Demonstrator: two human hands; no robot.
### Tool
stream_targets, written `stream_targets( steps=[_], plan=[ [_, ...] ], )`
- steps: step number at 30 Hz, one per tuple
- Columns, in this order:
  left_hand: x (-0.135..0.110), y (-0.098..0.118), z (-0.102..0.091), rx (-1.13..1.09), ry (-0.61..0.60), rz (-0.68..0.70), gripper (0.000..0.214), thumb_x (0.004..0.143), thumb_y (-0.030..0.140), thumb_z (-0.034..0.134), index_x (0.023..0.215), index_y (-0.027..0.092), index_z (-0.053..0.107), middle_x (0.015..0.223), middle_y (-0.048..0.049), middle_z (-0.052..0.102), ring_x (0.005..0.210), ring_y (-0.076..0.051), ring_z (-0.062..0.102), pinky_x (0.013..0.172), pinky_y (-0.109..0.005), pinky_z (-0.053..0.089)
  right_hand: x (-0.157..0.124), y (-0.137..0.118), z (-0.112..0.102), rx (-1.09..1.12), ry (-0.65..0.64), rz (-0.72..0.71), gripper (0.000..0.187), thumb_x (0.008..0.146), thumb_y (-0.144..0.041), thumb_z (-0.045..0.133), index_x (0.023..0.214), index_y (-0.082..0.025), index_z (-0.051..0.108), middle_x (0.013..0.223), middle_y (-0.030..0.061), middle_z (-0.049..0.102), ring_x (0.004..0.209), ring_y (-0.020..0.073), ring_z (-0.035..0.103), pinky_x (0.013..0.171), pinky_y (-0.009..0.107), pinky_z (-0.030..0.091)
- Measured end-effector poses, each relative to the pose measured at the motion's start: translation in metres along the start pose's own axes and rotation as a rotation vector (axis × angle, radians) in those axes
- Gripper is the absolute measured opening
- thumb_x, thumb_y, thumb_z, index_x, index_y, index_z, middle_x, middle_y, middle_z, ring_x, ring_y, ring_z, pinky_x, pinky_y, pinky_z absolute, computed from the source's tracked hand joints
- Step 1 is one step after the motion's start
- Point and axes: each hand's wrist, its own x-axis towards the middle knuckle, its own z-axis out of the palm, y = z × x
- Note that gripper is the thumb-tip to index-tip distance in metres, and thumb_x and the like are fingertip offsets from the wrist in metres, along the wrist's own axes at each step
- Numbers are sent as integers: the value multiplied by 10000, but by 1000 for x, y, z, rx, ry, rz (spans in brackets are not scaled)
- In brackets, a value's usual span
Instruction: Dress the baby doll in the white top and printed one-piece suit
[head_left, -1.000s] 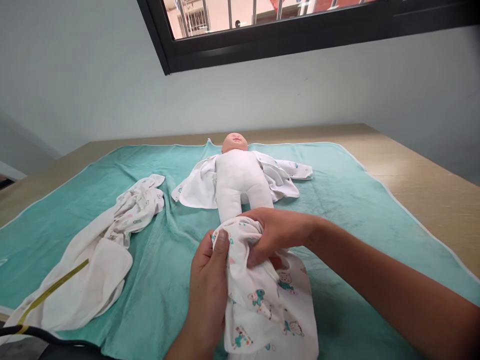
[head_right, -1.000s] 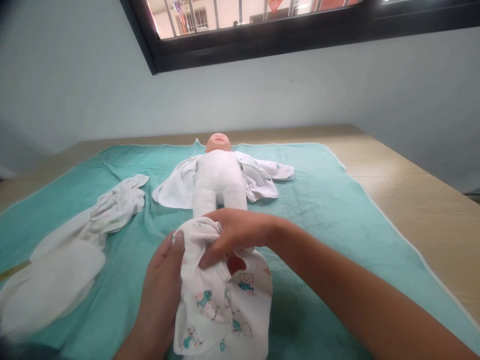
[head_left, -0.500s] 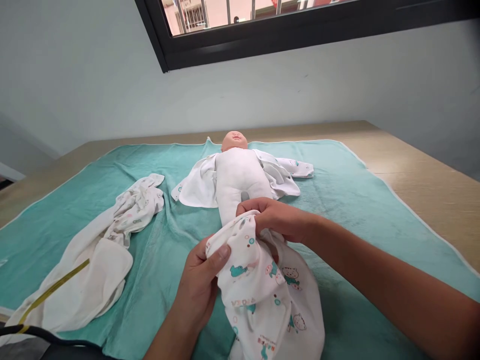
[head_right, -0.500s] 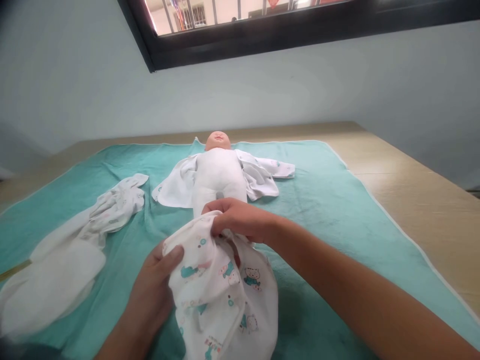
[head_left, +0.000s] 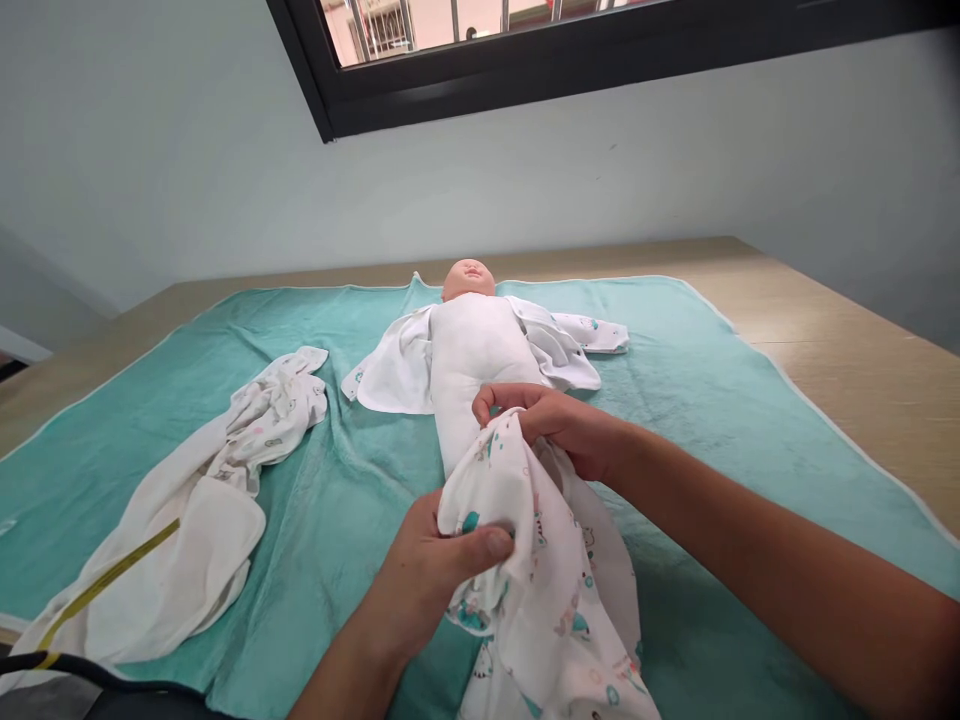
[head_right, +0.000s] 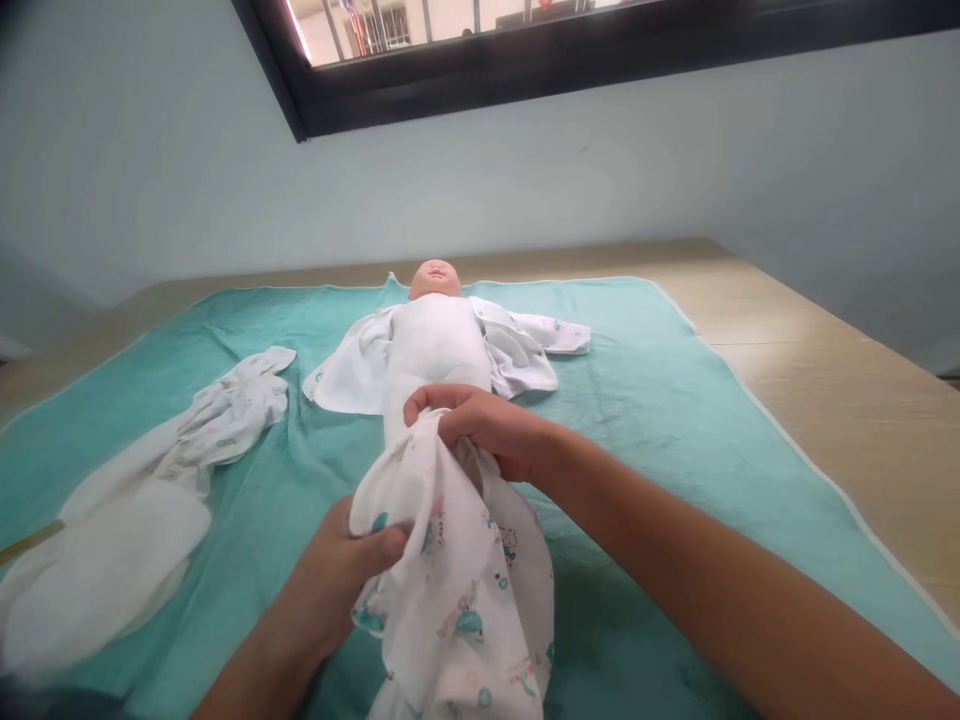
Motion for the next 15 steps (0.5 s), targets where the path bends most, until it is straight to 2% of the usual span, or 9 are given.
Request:
stream_targets(
  steps=[5,8,12,15],
  plan=[
    [1,1,-3,-258,11,28,573,779,485,709,1223,129,640,939,-126,735,817,-276,701,738,-359,548,-1,-1,-1,-90,-77,27,231,730,-197,610,960,-175,599,829,9,609,620,104,549,511,191,438],
    [3,2,-2,-283,22,24,597,813,510,669,1286,153,594,954,-118,731,819,-268,703,750,-360,551,-1,-4,1,-259,-58,65,304,777,-326,670,1034,-175,611,928,29,624,711,115,583,579,196,470],
    [3,0,0,-236,87,51,577,816,494,675,1274,151,603,935,-111,732,817,-254,697,754,-351,547,-2,-8,7,-540,-110,156,490,643,-344,817,1068,-183,635,967,33,663,803,156,624,628,210,487],
    [4,-2,-1,-170,110,83,560,805,487,686,1241,139,631,935,-113,734,833,-252,691,753,-340,540,-1,-8,11,-597,-119,208,389,621,-340,827,936,-169,674,892,25,684,770,167,633,627,230,494]
  ],
)
